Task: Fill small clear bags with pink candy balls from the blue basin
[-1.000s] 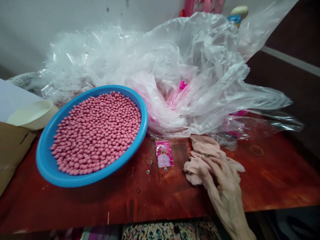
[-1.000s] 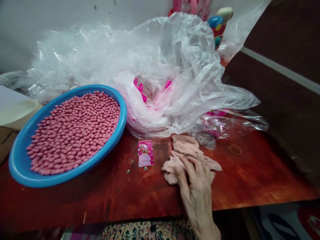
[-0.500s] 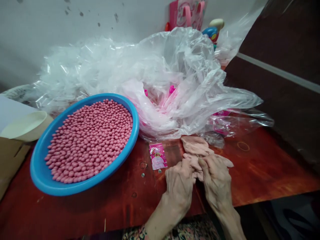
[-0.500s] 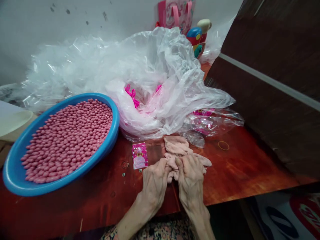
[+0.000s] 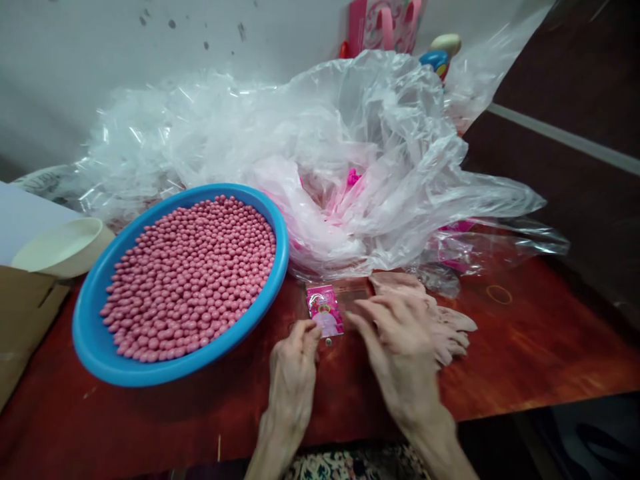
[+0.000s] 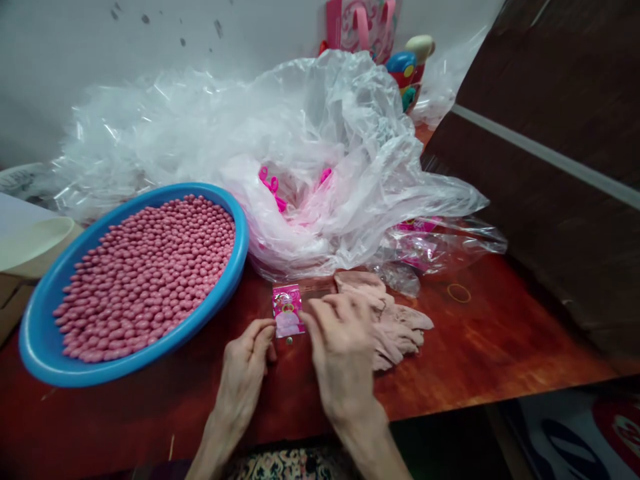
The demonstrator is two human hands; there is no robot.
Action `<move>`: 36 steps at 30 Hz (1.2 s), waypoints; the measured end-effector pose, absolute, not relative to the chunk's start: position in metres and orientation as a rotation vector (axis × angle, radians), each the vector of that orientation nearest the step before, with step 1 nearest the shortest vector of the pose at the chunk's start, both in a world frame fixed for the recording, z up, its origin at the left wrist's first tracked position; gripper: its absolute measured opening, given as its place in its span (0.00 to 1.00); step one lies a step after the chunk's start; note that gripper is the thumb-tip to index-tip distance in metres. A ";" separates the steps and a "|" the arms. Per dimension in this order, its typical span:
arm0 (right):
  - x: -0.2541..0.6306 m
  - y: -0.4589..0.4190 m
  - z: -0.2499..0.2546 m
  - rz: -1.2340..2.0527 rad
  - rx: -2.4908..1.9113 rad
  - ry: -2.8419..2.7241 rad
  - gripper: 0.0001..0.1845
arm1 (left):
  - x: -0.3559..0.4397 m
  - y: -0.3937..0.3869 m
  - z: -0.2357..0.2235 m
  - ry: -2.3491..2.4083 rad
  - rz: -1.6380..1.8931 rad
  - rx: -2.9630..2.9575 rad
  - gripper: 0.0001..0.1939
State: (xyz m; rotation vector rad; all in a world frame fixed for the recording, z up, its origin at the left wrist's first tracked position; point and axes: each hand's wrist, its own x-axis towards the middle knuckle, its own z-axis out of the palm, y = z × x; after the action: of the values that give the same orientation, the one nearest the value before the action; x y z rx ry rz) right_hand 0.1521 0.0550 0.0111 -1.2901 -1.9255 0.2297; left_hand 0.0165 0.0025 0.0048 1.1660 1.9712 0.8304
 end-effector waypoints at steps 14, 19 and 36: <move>0.112 0.058 -0.022 0.438 -1.253 -1.977 0.17 | -0.002 -0.012 0.006 1.861 1.057 0.941 0.12; 0.120 0.046 -0.010 0.364 -1.069 -1.906 0.12 | -0.003 -0.009 0.007 1.699 1.174 0.806 0.21; 0.124 0.018 0.005 1.251 -1.273 -1.347 0.12 | 0.026 0.013 0.020 1.277 1.522 0.214 0.10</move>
State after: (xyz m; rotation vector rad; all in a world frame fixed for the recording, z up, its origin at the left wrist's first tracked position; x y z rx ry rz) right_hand 0.1237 0.0183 0.0051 -1.2732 -1.3472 1.2509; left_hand 0.0261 0.0135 0.0201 0.2144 1.2767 1.5223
